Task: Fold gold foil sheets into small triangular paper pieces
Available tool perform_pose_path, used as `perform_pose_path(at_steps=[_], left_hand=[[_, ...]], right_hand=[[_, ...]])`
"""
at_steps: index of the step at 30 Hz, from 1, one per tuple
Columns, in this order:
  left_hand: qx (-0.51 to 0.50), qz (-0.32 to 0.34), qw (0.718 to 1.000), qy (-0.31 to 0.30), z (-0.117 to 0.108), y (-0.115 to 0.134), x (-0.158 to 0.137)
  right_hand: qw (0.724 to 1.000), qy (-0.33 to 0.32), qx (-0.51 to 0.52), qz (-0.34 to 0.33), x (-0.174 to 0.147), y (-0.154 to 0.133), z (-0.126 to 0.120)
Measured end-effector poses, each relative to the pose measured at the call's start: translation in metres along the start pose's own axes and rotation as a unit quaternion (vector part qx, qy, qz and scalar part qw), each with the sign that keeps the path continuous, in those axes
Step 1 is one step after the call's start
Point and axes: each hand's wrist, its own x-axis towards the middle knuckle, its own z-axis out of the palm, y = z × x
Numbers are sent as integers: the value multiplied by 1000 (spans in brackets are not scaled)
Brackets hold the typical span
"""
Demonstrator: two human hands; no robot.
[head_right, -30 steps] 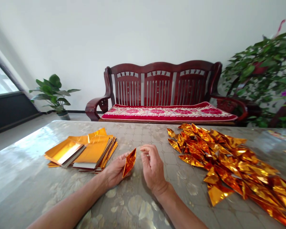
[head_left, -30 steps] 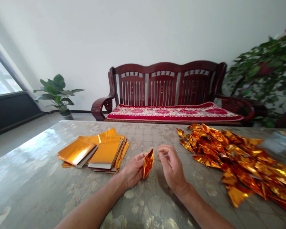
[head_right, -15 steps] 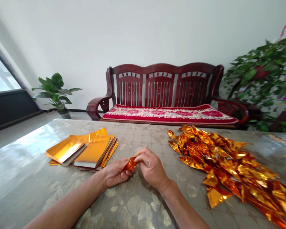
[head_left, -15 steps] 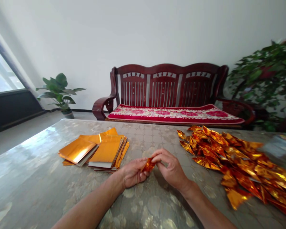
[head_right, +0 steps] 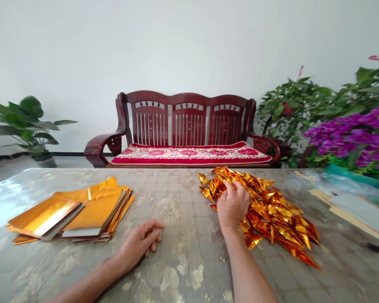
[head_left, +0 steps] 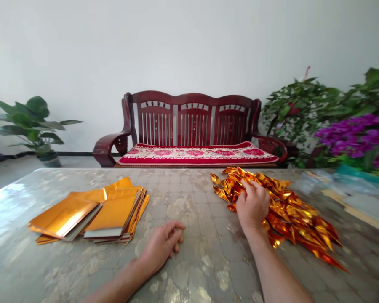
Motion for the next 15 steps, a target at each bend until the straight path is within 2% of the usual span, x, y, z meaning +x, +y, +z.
perform_pose_path(at_steps=[3, 6, 9, 12, 15], left_hand=[[70, 31, 997, -24, 0, -1, -2], [98, 52, 993, -35, -1, 3, -4], [118, 72, 990, -37, -1, 8, -8], [158, 100, 981, -47, -1, 12, -11], [182, 130, 973, -51, -1, 15, -13]], right_hand=[[994, -70, 25, -79, -20, -21, 2], [962, -180, 130, -159, -38, -49, 10], [936, -251, 180, -168, -47, -61, 15], [915, -309, 196, -172, -50, -56, 19], [910, -333, 185, -162, -50, -49, 24]])
